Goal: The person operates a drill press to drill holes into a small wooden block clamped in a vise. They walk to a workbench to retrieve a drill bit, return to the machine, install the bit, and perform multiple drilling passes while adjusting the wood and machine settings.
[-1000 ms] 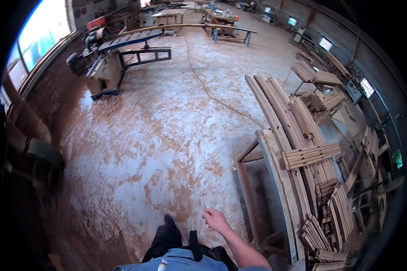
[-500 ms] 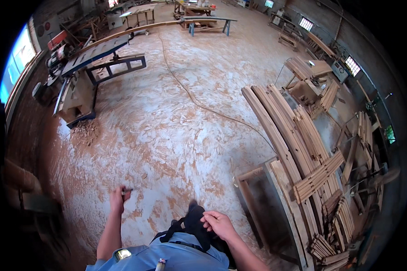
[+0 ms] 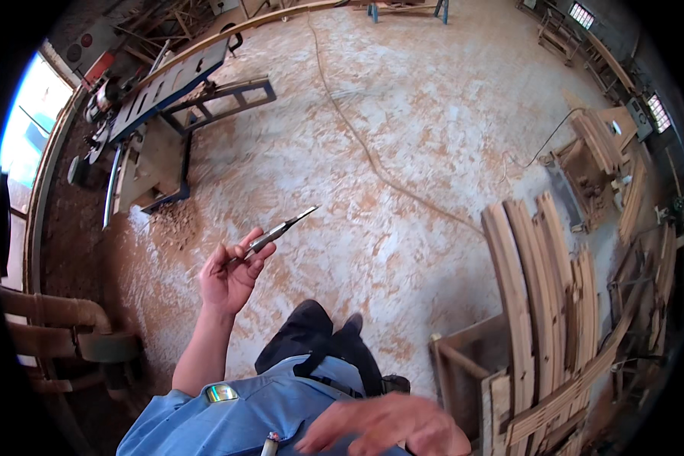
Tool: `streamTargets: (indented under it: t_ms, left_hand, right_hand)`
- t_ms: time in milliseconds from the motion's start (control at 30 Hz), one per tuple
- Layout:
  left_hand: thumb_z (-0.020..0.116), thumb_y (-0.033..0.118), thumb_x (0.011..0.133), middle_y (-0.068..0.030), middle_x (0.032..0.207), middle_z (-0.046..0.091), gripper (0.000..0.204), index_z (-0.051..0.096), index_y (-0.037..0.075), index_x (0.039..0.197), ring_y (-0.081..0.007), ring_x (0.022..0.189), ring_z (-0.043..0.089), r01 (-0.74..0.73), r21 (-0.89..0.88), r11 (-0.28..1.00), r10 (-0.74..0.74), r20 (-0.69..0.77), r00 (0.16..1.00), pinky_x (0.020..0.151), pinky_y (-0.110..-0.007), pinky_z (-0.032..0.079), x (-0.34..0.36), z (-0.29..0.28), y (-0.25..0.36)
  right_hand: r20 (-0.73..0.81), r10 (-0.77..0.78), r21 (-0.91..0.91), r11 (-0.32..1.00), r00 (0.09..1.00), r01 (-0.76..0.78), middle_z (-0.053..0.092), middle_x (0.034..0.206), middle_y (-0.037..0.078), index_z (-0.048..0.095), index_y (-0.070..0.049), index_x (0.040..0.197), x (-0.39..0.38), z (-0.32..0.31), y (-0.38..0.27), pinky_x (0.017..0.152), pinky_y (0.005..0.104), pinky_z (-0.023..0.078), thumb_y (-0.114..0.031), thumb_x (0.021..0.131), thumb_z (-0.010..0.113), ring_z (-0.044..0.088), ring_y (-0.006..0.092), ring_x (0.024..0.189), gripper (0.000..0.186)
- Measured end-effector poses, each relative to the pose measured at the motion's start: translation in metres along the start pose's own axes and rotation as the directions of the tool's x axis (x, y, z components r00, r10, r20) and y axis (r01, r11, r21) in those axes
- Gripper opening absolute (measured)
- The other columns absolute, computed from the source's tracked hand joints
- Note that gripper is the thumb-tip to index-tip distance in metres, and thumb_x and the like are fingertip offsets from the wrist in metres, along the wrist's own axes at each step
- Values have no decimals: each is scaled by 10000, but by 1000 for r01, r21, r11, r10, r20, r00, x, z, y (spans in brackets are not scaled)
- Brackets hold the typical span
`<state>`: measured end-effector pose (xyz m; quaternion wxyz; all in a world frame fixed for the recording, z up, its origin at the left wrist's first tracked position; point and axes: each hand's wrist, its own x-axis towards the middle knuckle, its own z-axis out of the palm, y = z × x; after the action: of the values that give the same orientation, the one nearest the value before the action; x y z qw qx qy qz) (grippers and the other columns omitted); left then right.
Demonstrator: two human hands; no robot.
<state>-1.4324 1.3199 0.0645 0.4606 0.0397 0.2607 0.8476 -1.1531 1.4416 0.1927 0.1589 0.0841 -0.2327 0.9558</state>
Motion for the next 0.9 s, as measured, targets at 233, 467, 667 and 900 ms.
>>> streamTargets:
  t_ms: [233,467,667,900]
  left_hand:
    - [557,23,818,-202,1417,324,441,461,-89,1233,-444,1241,386,93,78,993,-105,161,981,892,-385,518,195,16,5]
    - [524,-41,837,-143,1505,129,611,247,-65,1381,-388,1340,238,374,49,926,-358,427,830,1011,-413,415,410,110,2]
    - [474,-97,825,-131,1515,89,607,241,-63,1384,-381,1358,185,545,58,836,-474,575,667,1034,-415,386,570,179,-45]
    - [428,-135,809,-170,1506,89,618,207,-82,1384,-393,1349,197,418,178,891,-448,498,743,988,-404,439,736,264,-109]
  right_hand:
    - [397,-75,-31,995,915,95,367,1274,283,369,25,1267,186,-65,-81,892,597,327,-500,817,555,385,476,1123,716]
    - [572,-274,-121,904,773,410,209,1448,264,193,-34,1442,317,-128,-178,954,686,221,-653,771,553,230,565,1263,981]
    - [478,-238,-228,896,846,381,207,1444,276,208,-30,1438,375,-198,-301,974,674,191,-648,751,582,190,548,1286,996]
    - [-49,526,50,851,849,-524,306,1356,346,254,7,1412,427,-265,-522,943,640,281,-497,814,620,326,525,1222,863]
